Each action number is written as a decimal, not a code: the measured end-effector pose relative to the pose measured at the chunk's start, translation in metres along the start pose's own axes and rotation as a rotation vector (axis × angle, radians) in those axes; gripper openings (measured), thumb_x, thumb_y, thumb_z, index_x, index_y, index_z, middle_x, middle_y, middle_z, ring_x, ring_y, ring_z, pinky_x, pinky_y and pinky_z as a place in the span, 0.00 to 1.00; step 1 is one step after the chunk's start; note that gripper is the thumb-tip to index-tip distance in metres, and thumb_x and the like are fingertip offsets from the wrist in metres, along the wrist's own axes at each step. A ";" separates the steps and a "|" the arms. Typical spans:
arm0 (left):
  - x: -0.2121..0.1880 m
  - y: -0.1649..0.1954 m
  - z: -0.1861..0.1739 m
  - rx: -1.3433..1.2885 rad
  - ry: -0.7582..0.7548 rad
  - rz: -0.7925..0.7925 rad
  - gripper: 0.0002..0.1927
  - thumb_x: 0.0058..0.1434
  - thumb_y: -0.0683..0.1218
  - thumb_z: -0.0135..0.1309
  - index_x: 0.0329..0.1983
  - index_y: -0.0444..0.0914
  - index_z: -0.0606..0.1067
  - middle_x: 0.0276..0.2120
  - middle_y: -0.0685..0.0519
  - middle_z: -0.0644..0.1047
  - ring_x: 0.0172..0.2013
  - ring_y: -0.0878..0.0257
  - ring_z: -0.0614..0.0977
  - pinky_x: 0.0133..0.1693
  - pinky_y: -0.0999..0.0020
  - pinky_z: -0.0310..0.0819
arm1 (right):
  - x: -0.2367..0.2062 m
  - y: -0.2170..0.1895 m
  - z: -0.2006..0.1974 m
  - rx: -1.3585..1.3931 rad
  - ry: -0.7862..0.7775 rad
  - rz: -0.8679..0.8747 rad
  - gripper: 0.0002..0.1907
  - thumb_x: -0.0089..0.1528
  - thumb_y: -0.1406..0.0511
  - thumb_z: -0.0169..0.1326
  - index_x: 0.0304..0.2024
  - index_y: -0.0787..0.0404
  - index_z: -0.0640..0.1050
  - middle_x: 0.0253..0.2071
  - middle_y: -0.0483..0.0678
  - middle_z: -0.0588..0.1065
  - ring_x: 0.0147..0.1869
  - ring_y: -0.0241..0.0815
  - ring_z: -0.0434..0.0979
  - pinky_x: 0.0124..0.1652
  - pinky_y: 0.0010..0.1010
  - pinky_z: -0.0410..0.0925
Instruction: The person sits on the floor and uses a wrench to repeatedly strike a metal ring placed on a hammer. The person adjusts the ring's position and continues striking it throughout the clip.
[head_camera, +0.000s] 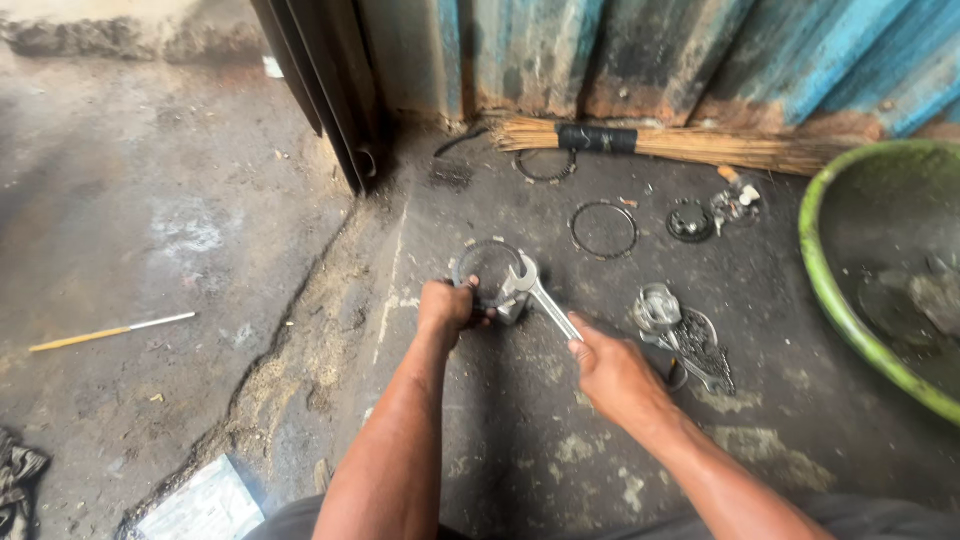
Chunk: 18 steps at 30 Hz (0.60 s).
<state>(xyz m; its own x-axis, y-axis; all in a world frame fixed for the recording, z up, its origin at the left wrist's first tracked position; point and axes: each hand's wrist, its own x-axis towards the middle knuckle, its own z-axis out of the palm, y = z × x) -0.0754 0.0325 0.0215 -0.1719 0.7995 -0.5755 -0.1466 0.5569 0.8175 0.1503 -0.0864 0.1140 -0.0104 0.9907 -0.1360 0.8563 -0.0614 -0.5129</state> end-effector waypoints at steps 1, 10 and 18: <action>0.001 0.000 -0.001 -0.002 -0.014 0.020 0.16 0.68 0.45 0.54 0.40 0.23 0.71 0.23 0.38 0.80 0.19 0.52 0.82 0.19 0.62 0.76 | 0.002 0.002 0.000 0.078 0.058 -0.050 0.25 0.68 0.61 0.47 0.69 0.48 0.69 0.30 0.52 0.80 0.24 0.43 0.79 0.27 0.36 0.70; 0.001 0.000 0.003 -0.045 -0.003 0.048 0.16 0.67 0.44 0.56 0.39 0.23 0.70 0.24 0.39 0.79 0.19 0.52 0.83 0.19 0.61 0.78 | 0.006 0.012 0.014 0.114 0.079 -0.119 0.25 0.69 0.59 0.49 0.70 0.50 0.69 0.38 0.58 0.81 0.34 0.41 0.80 0.34 0.34 0.72; -0.002 -0.003 0.000 0.006 -0.036 0.027 0.18 0.68 0.46 0.55 0.37 0.21 0.73 0.23 0.39 0.81 0.18 0.53 0.82 0.19 0.63 0.77 | 0.001 -0.001 0.001 0.065 -0.037 0.114 0.29 0.70 0.59 0.45 0.75 0.45 0.62 0.25 0.58 0.79 0.24 0.48 0.78 0.28 0.41 0.71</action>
<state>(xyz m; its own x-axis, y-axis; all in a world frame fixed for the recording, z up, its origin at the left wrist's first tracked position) -0.0750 0.0292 0.0207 -0.1402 0.8220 -0.5520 -0.1361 0.5362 0.8331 0.1487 -0.0857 0.1141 0.0653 0.9716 -0.2275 0.8174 -0.1828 -0.5463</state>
